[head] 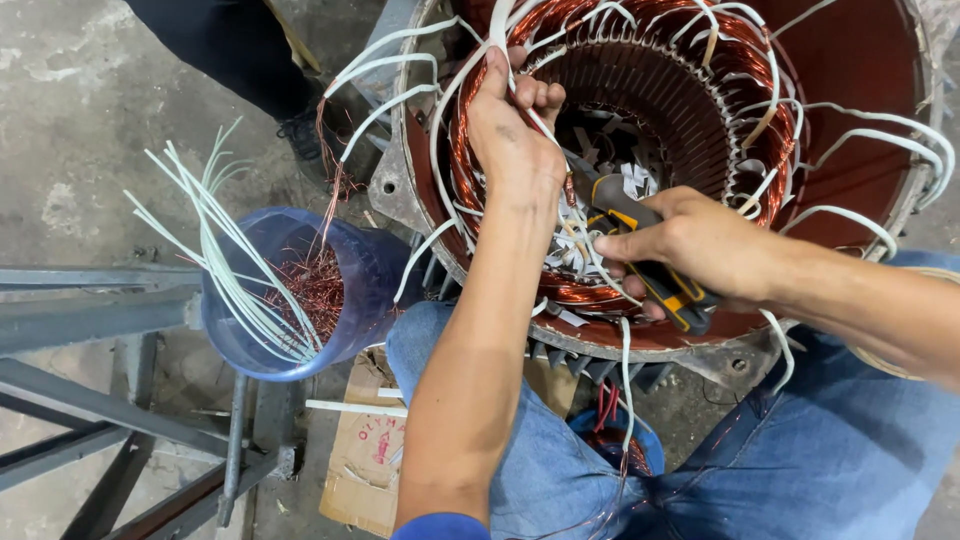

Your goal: Repairing an electric motor by stripping insulation and connecting copper wire windings

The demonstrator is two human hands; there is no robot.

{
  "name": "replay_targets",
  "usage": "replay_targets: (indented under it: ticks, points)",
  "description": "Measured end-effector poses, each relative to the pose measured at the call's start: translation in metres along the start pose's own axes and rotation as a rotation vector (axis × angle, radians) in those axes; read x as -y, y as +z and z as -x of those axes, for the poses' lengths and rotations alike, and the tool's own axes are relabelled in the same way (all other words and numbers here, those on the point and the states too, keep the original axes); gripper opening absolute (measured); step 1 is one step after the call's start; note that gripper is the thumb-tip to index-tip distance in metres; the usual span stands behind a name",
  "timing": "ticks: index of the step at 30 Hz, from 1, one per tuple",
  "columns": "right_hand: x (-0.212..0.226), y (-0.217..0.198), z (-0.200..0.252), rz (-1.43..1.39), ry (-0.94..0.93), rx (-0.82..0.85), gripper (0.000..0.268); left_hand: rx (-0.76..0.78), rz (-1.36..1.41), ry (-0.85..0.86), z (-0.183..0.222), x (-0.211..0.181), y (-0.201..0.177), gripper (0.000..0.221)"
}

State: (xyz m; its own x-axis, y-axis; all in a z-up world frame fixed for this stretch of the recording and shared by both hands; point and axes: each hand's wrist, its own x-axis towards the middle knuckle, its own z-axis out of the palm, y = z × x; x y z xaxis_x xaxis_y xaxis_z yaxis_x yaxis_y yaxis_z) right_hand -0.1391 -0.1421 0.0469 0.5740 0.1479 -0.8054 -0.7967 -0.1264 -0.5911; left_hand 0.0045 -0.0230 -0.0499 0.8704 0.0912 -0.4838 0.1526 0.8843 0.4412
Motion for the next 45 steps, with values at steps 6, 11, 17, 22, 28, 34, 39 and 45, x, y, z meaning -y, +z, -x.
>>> replay_targets:
  ticks: [6,11,17,22,28,34,39,45]
  points:
    - [0.019,-0.004,0.019,1.124,0.066,-0.254,0.034,0.129,-0.079,-0.18,0.002,-0.03,-0.003,0.032]
    - [0.015,-0.032,0.044,0.303,0.115,-0.26,0.038,0.167,-0.323,-0.249,0.0,-0.054,-0.007,0.037]
    - [-0.021,-0.004,0.082,-0.589,0.174,-0.058,0.036,0.22,-0.282,-0.23,-0.005,-0.042,-0.006,0.039]
    - [-0.078,0.058,0.057,-0.505,-0.062,0.044,0.038,0.173,-0.226,-0.227,-0.004,-0.037,-0.011,0.031]
    - [-0.068,0.099,0.05,-0.833,-0.187,0.015,0.032,0.131,-0.19,-0.214,0.003,-0.032,-0.01,0.031]
    - [-0.061,0.101,0.052,-0.949,-0.146,0.002,0.026,0.154,-0.167,-0.205,0.003,-0.028,-0.012,0.03]
    - [-0.044,0.1,0.056,-0.988,-0.078,-0.053,0.031,0.145,-0.153,-0.199,0.009,-0.027,-0.008,0.029]
    - [-0.073,0.096,0.037,-1.054,-0.255,0.093,0.026,0.152,-0.147,-0.183,0.012,-0.027,-0.008,0.028]
